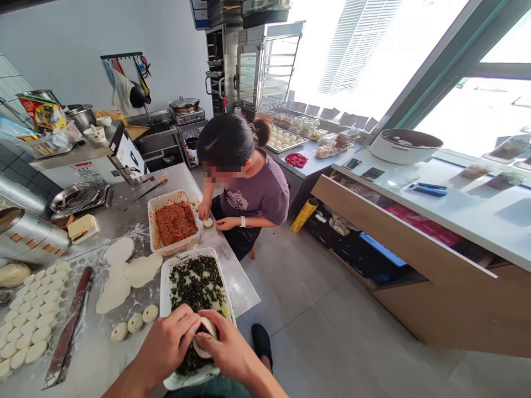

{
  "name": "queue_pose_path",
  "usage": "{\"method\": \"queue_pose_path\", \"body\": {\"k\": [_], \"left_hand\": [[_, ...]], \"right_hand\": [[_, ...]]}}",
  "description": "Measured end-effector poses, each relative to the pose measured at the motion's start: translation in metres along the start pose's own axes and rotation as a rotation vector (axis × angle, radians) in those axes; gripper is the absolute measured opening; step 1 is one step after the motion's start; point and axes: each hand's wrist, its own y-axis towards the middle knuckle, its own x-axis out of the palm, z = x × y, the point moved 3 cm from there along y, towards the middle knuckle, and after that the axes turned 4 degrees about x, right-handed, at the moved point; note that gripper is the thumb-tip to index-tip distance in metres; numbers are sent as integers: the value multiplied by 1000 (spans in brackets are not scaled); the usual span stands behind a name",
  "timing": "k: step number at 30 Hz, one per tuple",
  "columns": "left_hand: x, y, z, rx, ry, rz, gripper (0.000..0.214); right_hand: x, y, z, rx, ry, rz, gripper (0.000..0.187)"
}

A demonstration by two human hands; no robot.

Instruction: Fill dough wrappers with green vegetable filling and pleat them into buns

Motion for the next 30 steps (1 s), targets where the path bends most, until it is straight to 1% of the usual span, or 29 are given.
{"method": "queue_pose_path", "body": {"k": [2, 4, 5, 7, 11, 15, 17, 19, 22, 24, 26, 28, 30], "left_hand": [[-2, 0, -3, -37, -76, 40, 26], [-1, -1, -3, -24, -107, 55, 27], [0, -2, -3, -11, -104, 59, 30], [2, -3, -1, 7, -82, 65, 31], [1, -2, 4, -1, -17, 70, 28], [-4, 1, 10, 27, 98, 8, 37], [-5, 2, 12, 35, 106, -21, 34], [-4, 2, 12, 35, 85, -6, 30], [-1, 1, 12, 64, 106, 14, 34], [2, 1, 12, 89, 144, -3, 36], [4, 0, 13, 89, 155, -21, 30], [4, -1, 13, 77, 137, -13, 26], [4, -2, 14, 96, 132, 5, 28]], "right_hand": [[0, -2, 0, -6, 183, -47, 34], [3, -2, 4, -8, 358, -83, 37], [5, -1, 7, -5, 418, -91, 38], [9, 1, 12, -5, 453, -86, 37], [14, 4, 16, 13, 393, -48, 30], [13, 4, 12, -13, 213, 11, 29], [13, 4, 14, 15, 169, 1, 29], [13, 5, 19, 54, 179, -19, 29], [12, 6, 25, 30, 111, 2, 25], [11, 5, 28, 14, 34, 18, 23], [11, 5, 30, 46, 11, 3, 21], [11, 5, 32, 83, 15, -24, 19], [10, 5, 29, 76, -18, -17, 16]]}}
